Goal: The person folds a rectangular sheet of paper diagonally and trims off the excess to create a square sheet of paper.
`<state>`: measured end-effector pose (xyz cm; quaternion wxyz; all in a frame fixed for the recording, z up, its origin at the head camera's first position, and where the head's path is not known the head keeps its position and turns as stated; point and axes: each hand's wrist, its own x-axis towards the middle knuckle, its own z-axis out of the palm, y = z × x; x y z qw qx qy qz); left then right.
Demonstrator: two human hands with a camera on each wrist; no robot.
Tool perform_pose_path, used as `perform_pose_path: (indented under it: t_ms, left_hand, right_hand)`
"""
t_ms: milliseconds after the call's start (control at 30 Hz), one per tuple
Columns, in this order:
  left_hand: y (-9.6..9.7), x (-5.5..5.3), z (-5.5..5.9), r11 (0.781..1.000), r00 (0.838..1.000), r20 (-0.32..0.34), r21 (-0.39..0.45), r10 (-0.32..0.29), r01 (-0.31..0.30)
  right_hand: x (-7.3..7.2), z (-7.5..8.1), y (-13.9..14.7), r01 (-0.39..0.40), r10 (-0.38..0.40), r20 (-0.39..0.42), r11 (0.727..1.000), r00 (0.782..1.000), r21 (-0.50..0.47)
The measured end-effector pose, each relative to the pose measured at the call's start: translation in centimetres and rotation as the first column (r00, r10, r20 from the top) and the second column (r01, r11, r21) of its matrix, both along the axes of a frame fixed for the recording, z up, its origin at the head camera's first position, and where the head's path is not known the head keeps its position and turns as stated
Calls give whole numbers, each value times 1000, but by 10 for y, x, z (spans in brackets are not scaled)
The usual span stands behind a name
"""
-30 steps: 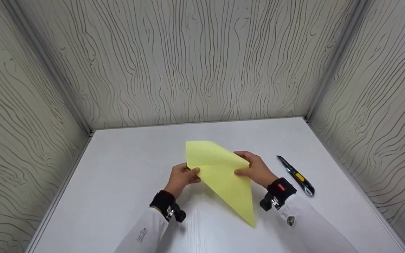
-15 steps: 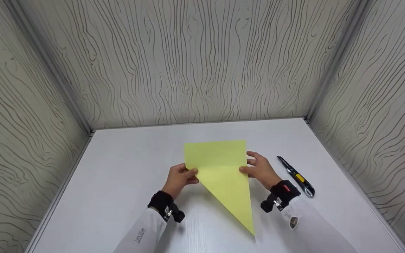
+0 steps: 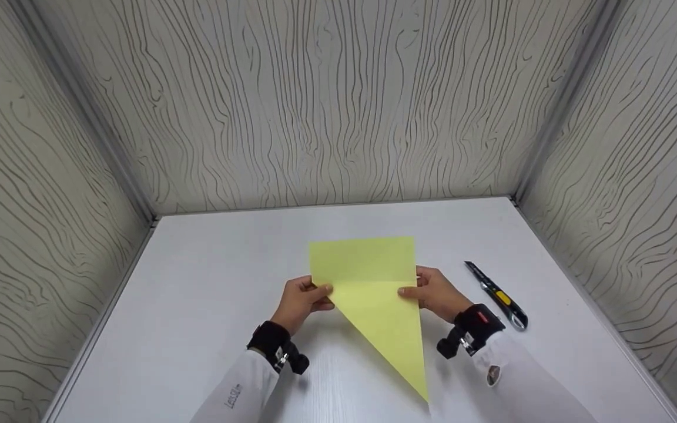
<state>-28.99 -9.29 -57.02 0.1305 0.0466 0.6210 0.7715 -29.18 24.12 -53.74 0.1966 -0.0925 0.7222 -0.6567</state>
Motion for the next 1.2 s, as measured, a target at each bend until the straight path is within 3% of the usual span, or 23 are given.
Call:
perform_pose_path:
  t_ms: [300,500,700,933,1200]
  left_hand:
    - [-5,1,1,999,999,-8,-15,-34,34]
    - [-12,1,1,993,994,3,49,-107,107]
    - [-17,3,0,978,980,-19,60,-197,198]
    - [-19,5,2,949,950,-28,56,-310,311]
    - [-18,4,2,948,948,-14,20,-318,318]
  right_hand:
    - [6,0,1,-36,36,-4,999,999,-2]
    - [8,-3,4,-59,58,-10,995,998,-84]
    - [9,-6,9,-72,76,17,986,997,-151]
    - [10,-8,15,-104,105,-3,979,994,-176]
    - [13,-9,19,-128,130,-9,967,992,-222]
